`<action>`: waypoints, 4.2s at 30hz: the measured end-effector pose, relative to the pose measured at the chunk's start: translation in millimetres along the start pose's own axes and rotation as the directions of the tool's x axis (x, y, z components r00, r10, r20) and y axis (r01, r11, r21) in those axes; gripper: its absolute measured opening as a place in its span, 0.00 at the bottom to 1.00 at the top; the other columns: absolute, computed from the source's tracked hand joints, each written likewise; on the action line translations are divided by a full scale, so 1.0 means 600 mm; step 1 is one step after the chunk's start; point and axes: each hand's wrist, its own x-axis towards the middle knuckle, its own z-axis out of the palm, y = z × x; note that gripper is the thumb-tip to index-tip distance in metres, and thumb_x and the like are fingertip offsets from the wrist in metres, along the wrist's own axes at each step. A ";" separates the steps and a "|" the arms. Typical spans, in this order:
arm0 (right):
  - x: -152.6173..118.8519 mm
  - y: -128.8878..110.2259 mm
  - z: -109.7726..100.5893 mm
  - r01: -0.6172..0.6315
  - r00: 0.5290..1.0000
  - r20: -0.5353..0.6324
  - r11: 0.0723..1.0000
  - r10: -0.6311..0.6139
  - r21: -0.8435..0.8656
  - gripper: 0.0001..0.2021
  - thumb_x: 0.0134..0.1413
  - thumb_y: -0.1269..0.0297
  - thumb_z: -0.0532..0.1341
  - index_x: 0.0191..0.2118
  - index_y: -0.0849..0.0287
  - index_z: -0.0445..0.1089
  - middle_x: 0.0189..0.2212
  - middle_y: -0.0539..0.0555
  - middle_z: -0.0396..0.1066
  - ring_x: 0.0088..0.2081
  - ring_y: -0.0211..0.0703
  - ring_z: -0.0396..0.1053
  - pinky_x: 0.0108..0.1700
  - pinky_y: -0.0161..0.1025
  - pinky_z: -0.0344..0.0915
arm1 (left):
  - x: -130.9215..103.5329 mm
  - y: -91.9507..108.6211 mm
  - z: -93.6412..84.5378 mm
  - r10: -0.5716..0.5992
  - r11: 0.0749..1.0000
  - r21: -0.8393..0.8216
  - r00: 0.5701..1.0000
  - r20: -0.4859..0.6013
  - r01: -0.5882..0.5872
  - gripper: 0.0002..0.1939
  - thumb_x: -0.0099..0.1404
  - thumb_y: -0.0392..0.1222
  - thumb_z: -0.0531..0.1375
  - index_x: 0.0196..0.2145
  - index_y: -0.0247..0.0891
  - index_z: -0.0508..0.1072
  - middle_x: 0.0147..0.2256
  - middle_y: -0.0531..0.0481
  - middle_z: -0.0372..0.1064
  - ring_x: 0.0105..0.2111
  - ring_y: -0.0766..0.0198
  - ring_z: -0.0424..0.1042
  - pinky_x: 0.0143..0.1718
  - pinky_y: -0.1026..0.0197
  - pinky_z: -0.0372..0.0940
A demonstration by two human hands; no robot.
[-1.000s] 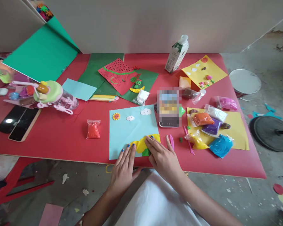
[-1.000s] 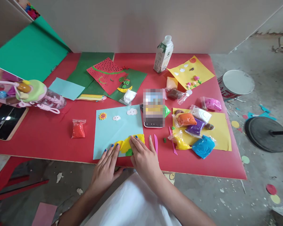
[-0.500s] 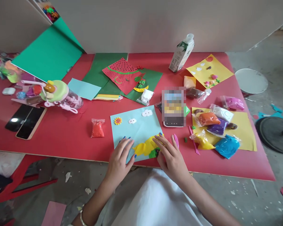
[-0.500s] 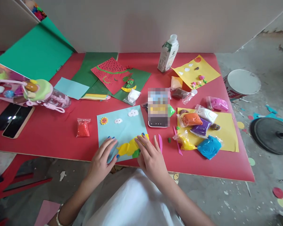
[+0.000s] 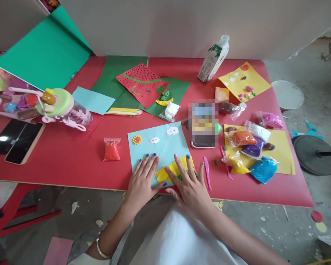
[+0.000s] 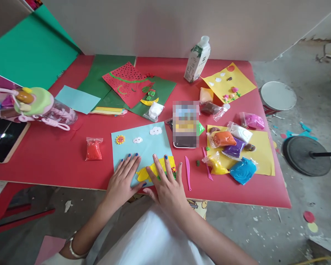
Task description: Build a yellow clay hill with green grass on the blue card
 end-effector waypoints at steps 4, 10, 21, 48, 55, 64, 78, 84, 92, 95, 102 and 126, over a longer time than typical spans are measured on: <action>-0.004 -0.005 0.001 -0.036 0.999 -0.019 0.999 0.036 -0.008 0.30 0.64 0.47 0.52 0.67 0.55 0.56 0.71 0.64 0.41 0.69 0.73 0.37 0.62 0.75 0.40 | 0.001 0.002 0.001 -0.002 1.000 0.000 1.000 -0.014 0.002 0.41 0.70 0.61 0.48 0.70 0.34 0.42 0.66 0.42 0.53 0.66 0.48 0.53 0.64 0.47 0.52; -0.002 -0.021 0.007 -0.032 0.999 -0.011 0.999 0.032 -0.006 0.28 0.66 0.50 0.51 0.66 0.58 0.58 0.70 0.64 0.43 0.71 0.67 0.34 0.63 0.72 0.40 | 0.003 0.004 0.003 -0.004 1.000 -0.009 1.000 -0.022 0.003 0.44 0.68 0.65 0.49 0.70 0.33 0.45 0.66 0.41 0.54 0.66 0.47 0.54 0.64 0.46 0.52; 0.007 -0.021 0.002 0.064 0.998 0.009 0.998 -0.064 0.014 0.28 0.67 0.49 0.47 0.64 0.62 0.60 0.68 0.67 0.49 0.69 0.65 0.42 0.64 0.69 0.40 | 0.001 0.004 0.005 -0.011 1.000 -0.023 1.000 0.012 0.012 0.42 0.67 0.57 0.54 0.70 0.32 0.45 0.67 0.40 0.50 0.67 0.47 0.51 0.66 0.47 0.49; 0.037 0.024 -0.008 -0.165 0.985 -0.039 0.986 0.166 0.027 0.28 0.65 0.53 0.54 0.68 0.51 0.54 0.72 0.60 0.27 0.70 0.72 0.30 0.61 0.78 0.39 | 0.069 0.009 0.003 -0.034 0.999 0.011 0.999 0.030 0.033 0.39 0.70 0.63 0.47 0.70 0.38 0.47 0.69 0.44 0.45 0.69 0.43 0.45 0.65 0.43 0.49; 0.037 0.014 0.006 -0.171 0.985 -0.007 0.985 0.171 -0.017 0.27 0.66 0.53 0.53 0.66 0.56 0.57 0.71 0.65 0.37 0.71 0.68 0.31 0.63 0.76 0.39 | 0.068 0.009 0.005 -0.044 0.999 0.028 0.999 0.029 0.043 0.34 0.72 0.55 0.48 0.69 0.37 0.48 0.69 0.44 0.45 0.68 0.44 0.46 0.65 0.44 0.48; 0.044 0.012 0.006 -0.168 0.986 0.014 0.986 0.168 0.009 0.25 0.66 0.55 0.53 0.65 0.55 0.60 0.70 0.64 0.44 0.70 0.66 0.39 0.64 0.74 0.35 | 0.068 0.008 0.003 -0.038 0.999 0.009 0.998 0.047 0.038 0.39 0.69 0.59 0.51 0.69 0.37 0.49 0.69 0.43 0.45 0.68 0.42 0.47 0.65 0.43 0.48; 0.045 0.005 0.014 -0.167 0.986 0.033 0.983 0.165 0.079 0.25 0.66 0.54 0.53 0.65 0.54 0.58 0.70 0.66 0.45 0.70 0.66 0.38 0.62 0.74 0.42 | 0.073 0.006 0.007 -0.040 0.999 0.003 0.999 0.014 0.040 0.38 0.67 0.57 0.53 0.68 0.37 0.52 0.68 0.42 0.47 0.67 0.41 0.49 0.63 0.42 0.48; 0.046 -0.001 0.015 -0.131 0.990 0.057 0.986 0.126 0.103 0.26 0.67 0.53 0.52 0.66 0.53 0.57 0.70 0.65 0.45 0.70 0.64 0.41 0.63 0.72 0.42 | 0.074 0.008 -0.005 -0.050 0.999 0.018 0.995 0.087 0.049 0.41 0.64 0.52 0.59 0.69 0.38 0.50 0.69 0.43 0.45 0.68 0.42 0.47 0.64 0.43 0.50; 0.047 -0.009 0.016 -0.096 0.995 0.039 0.991 0.093 0.091 0.27 0.67 0.53 0.52 0.68 0.53 0.54 0.69 0.66 0.47 0.70 0.65 0.43 0.62 0.72 0.44 | 0.100 -0.058 -0.033 0.154 0.988 -0.025 0.966 0.206 -0.152 0.44 0.62 0.64 0.58 0.69 0.45 0.50 0.68 0.50 0.49 0.67 0.48 0.52 0.64 0.45 0.52; 0.047 -0.011 0.017 -0.082 0.996 0.038 0.993 0.079 0.088 0.28 0.66 0.52 0.53 0.68 0.52 0.52 0.69 0.66 0.46 0.69 0.66 0.43 0.62 0.73 0.44 | 0.104 -0.069 -0.024 0.160 0.987 -0.017 0.969 0.189 -0.160 0.45 0.63 0.66 0.56 0.69 0.42 0.49 0.68 0.50 0.47 0.68 0.47 0.48 0.68 0.40 0.40; 0.047 -0.012 0.017 -0.061 0.997 0.060 0.995 0.057 0.076 0.29 0.66 0.51 0.53 0.69 0.50 0.51 0.70 0.65 0.45 0.69 0.66 0.44 0.62 0.72 0.44 | 0.102 -0.065 -0.014 0.154 0.988 -0.012 0.973 0.173 -0.154 0.48 0.61 0.68 0.55 0.69 0.40 0.48 0.69 0.49 0.45 0.68 0.46 0.47 0.68 0.39 0.35; 0.049 -0.027 0.012 0.026 0.999 0.043 1.000 -0.026 -0.010 0.29 0.64 0.42 0.49 0.65 0.50 0.60 0.67 0.66 0.53 0.68 0.66 0.47 0.60 0.74 0.45 | 0.138 -0.087 -0.021 0.343 0.938 -0.013 0.926 0.155 -0.345 0.28 0.74 0.38 0.48 0.68 0.56 0.49 0.67 0.60 0.50 0.67 0.57 0.53 0.65 0.44 0.52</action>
